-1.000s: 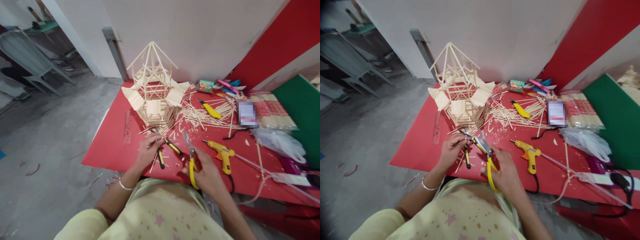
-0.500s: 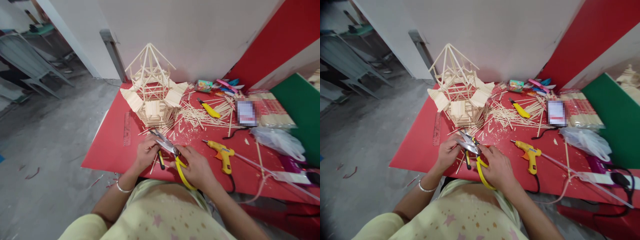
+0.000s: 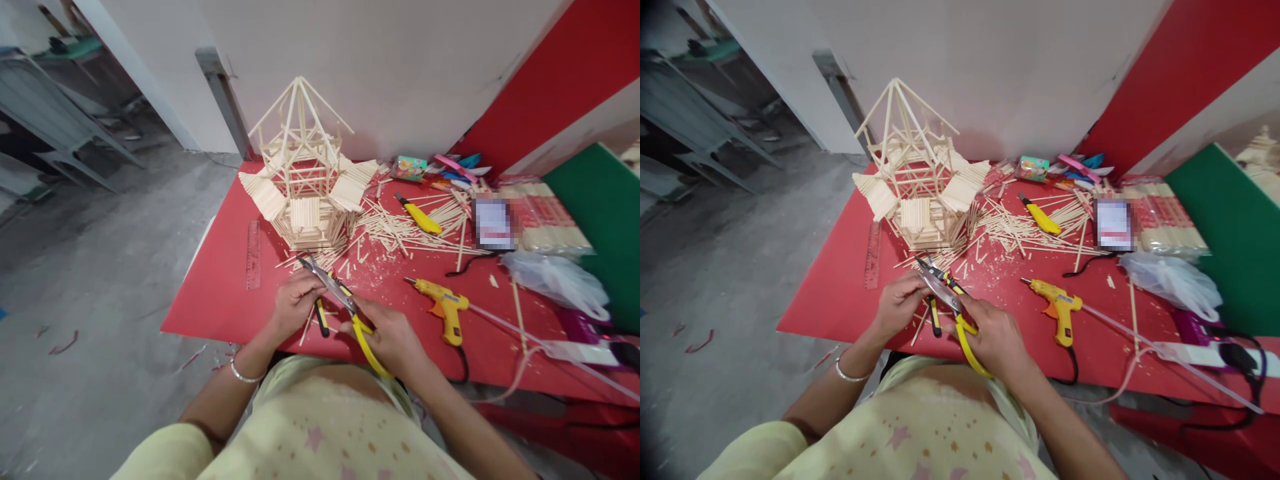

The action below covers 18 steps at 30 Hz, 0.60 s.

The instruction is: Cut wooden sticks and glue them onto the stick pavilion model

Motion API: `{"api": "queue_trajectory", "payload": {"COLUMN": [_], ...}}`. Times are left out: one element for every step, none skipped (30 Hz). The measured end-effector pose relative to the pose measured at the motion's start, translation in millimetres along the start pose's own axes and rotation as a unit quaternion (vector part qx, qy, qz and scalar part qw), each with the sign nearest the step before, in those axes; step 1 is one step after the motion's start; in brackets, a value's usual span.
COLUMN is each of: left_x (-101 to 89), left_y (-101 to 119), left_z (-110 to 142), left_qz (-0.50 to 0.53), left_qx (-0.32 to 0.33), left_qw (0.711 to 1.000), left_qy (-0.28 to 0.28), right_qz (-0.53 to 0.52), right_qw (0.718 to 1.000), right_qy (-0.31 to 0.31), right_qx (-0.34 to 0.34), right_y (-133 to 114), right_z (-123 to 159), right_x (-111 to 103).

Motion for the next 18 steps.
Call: {"api": "queue_trajectory", "payload": {"left_x": [0.4,0.8,1.0,1.1,1.1,1.1,0.9,0.7,0.4,0.0,-0.3,-0.7,-0.8,-0.9,-0.8,-0.6,-0.2,0.1], "left_y": [-0.3,-0.7,-1.1,-1.3,-1.4,-1.2,-0.9,-0.3,0.3,0.8,1.2,1.3,1.0,0.2,-0.9,-2.3,-3.9,-5.5], "left_z": [0.3,0.3,0.0,-0.4,-1.1,-1.9,-2.7,-3.4,-3.9,-4.2,-4.1,-3.8,-3.3,-2.7,-2.0,-1.4,-0.9,-0.7], "left_qz": [0.006,0.014,0.023,0.033,0.042,0.049,0.055,0.058,0.059,0.058,0.055,0.051,0.045,0.041,0.04,0.043,0.049,0.056], "left_qx": [-0.002,-0.004,-0.006,-0.007,-0.008,-0.008,-0.008,-0.01,-0.014,-0.019,-0.026,-0.034,-0.039,-0.043,-0.044,-0.044,-0.042,-0.04], "left_qw": [1.0,1.0,1.0,0.999,0.999,0.999,0.998,0.998,0.998,0.998,0.998,0.998,0.998,0.998,0.998,0.998,0.997,0.997], "left_qy": [-0.001,-0.001,0.001,0.004,0.005,0.004,0.0,-0.005,-0.011,-0.018,-0.024,-0.028,-0.033,-0.036,-0.036,-0.033,-0.029,-0.026], "right_qz": [0.016,0.037,0.058,0.075,0.086,0.092,0.092,0.091,0.088,0.083,0.073,0.057,0.038,0.024,0.017,0.023,0.038,0.058], "right_qw": [1.0,0.999,0.998,0.997,0.996,0.996,0.996,0.996,0.996,0.997,0.997,0.998,0.999,1.0,1.0,1.0,0.999,0.998], "right_qy": [-0.002,-0.005,-0.008,-0.011,-0.014,-0.015,-0.015,-0.013,-0.009,-0.004,0.001,0.002,0.0,-0.004,-0.008,-0.012,-0.013,-0.012], "right_qx": [0.004,0.01,0.015,0.017,0.018,0.016,0.014,0.012,0.011,0.009,0.006,0.002,-0.001,-0.003,-0.002,0.001,0.006,0.011], "right_y": [0.4,0.1,-0.9,-2.2,-3.6,-4.8,-5.5,-5.7,-5.4,-4.6,-3.6,-2.4,-1.3,-0.4,0.2,0.3,0.0,-0.8], "right_z": [0.2,0.1,-0.4,-1.1,-1.8,-2.5,-2.9,-3.0,-2.9,-2.4,-1.7,-0.9,-0.2,0.4,0.7,0.7,0.4,-0.3], "right_x": [-1.3,-3.5,-6.0,-8.6,-10.8,-12.4,-13.2,-13.3,-12.6,-11.5,-10.1,-8.7,-7.4,-6.6,-6.3,-6.6,-7.4,-8.6]}}
Point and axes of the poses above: each hand's wrist, its own z-axis away from the middle knuckle, its own x-axis out of the palm, y = z × x, the point moved 1 cm from there along -z, towards the middle knuckle, and after that the axes turned 1 degree about -y, right-handed, at the moved point
